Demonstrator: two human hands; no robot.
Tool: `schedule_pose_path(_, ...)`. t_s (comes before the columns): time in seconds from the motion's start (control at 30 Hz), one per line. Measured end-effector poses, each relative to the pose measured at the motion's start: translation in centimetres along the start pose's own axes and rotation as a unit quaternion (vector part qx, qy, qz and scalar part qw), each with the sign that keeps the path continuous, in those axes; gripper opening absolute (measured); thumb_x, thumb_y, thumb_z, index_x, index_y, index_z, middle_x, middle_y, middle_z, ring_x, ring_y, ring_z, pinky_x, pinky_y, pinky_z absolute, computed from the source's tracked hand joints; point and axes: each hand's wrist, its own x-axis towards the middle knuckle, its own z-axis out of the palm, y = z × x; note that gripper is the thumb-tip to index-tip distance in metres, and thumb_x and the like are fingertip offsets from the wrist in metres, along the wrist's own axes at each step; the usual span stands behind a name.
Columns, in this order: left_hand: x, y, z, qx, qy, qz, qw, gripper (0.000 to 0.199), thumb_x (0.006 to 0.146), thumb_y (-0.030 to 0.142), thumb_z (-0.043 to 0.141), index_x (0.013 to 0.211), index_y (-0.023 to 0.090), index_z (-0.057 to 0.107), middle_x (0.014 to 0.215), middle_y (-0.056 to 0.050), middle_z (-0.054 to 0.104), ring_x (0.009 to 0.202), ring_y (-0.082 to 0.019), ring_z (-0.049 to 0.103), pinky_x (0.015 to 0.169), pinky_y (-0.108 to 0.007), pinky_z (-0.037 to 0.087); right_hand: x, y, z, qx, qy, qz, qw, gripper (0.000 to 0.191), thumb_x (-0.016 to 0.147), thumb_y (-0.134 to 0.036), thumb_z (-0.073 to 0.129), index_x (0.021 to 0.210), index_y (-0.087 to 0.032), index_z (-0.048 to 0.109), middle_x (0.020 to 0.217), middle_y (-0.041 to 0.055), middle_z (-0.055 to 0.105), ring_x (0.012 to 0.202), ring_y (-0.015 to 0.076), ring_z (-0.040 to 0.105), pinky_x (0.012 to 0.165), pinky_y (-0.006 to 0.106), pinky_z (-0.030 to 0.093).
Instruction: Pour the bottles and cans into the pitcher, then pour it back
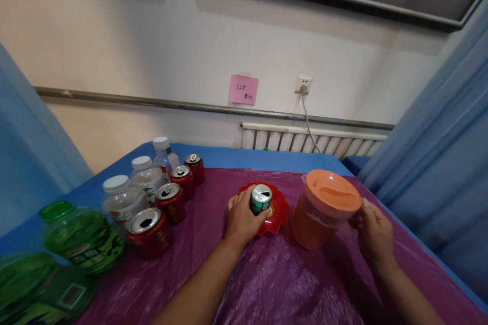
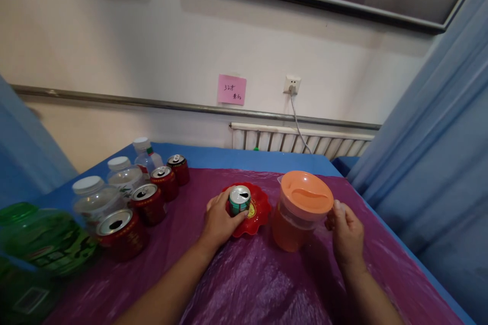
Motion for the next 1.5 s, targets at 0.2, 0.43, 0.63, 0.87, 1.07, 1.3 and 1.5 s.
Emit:
schedule_pose_path(0.2,0.2,-0.1,0.1,-0.041,0.010,-0.044,0.998,0.076,0.068,0.025,0.086,0.137,0.027,0.054,0.129,-0.007,0.070,0.118,-0.030,0.063,0.106,-0.048,0.044,0.2,0.2,0.0,0.000,-0.010,-0.011,1.000,0.052,0.090,-0.063,0.062,0.063,-0.022,0.044,0.056,-0.0073,0.038,0.051,0.0103,0.036,0.048,0.025,0.033)
schedule_pose_path(0.43,0.7,-0.9,0.6,-0.119,0.000,-0.080,0.990,0.066,0.069,0.018,0.083,0.129,0.025,0.058,0.120,-0.007,0.073,0.110,-0.025,0.068,0.096,-0.040,0.053,0.3,0.1,0.0,-0.007,-0.006,-0.011,1.000,0.052,0.089,-0.064,0.062,0.064,-0.022,0.046,0.057,-0.0072,0.039,0.051,0.0108,0.037,0.047,0.025,0.033)
schedule_pose_path(0.63,0.4,-0.8,0.4,-0.052,0.004,-0.012,0.999,0.060,0.073,0.018,0.080,0.128,0.029,0.059,0.129,-0.004,0.071,0.122,-0.027,0.062,0.112,-0.048,0.040,0.3,0.1,0.0,-0.004,-0.006,-0.016,1.000,0.052,0.089,-0.064,0.063,0.063,-0.022,0.045,0.057,-0.0077,0.038,0.050,0.0105,0.037,0.048,0.025,0.033)
schedule_pose_path(0.87,0.2,-0.5,0.2,-0.040,-0.007,0.015,0.999,0.065,0.073,0.014,0.077,0.133,0.027,0.055,0.136,-0.005,0.068,0.128,-0.027,0.059,0.117,-0.049,0.033,0.2,-0.1,0.1,0.003,-0.003,0.000,1.000,0.052,0.088,-0.063,0.064,0.063,-0.021,0.047,0.057,-0.0073,0.039,0.051,0.0103,0.037,0.048,0.024,0.033)
schedule_pose_path(1.07,0.2,-0.4,0.4,-0.048,-0.002,0.015,0.999,0.062,0.070,0.018,0.082,0.127,0.029,0.060,0.125,-0.004,0.072,0.115,-0.027,0.065,0.107,-0.045,0.042,0.4,-1.2,0.8,0.088,-0.007,0.065,0.994,0.052,0.080,-0.058,0.075,0.060,-0.022,0.043,0.054,-0.0094,0.033,0.048,0.0081,0.028,0.044,0.022,0.027)
schedule_pose_path(1.3,0.1,-0.1,0.3,-0.051,-0.008,0.000,0.999,0.068,0.068,0.019,0.085,0.130,0.029,0.059,0.126,-0.003,0.072,0.115,-0.028,0.064,0.105,-0.045,0.044,1.9,-3.2,2.4,0.061,-0.039,0.058,0.996,0.050,0.075,-0.053,0.082,0.060,-0.021,0.047,0.054,-0.0092,0.034,0.048,0.0077,0.029,0.044,0.022,0.025)
schedule_pose_path(1.5,0.0,-0.3,0.4,-0.061,-0.014,-0.011,0.998,0.074,0.067,0.024,0.086,0.135,0.028,0.056,0.130,-0.005,0.070,0.119,-0.029,0.062,0.108,-0.046,0.041,2.7,-5.6,3.2,-0.037,-0.079,0.032,0.996,0.052,0.072,-0.060,0.081,0.059,-0.021,0.050,0.051,-0.0081,0.035,0.049,0.0088,0.029,0.045,0.023,0.023)
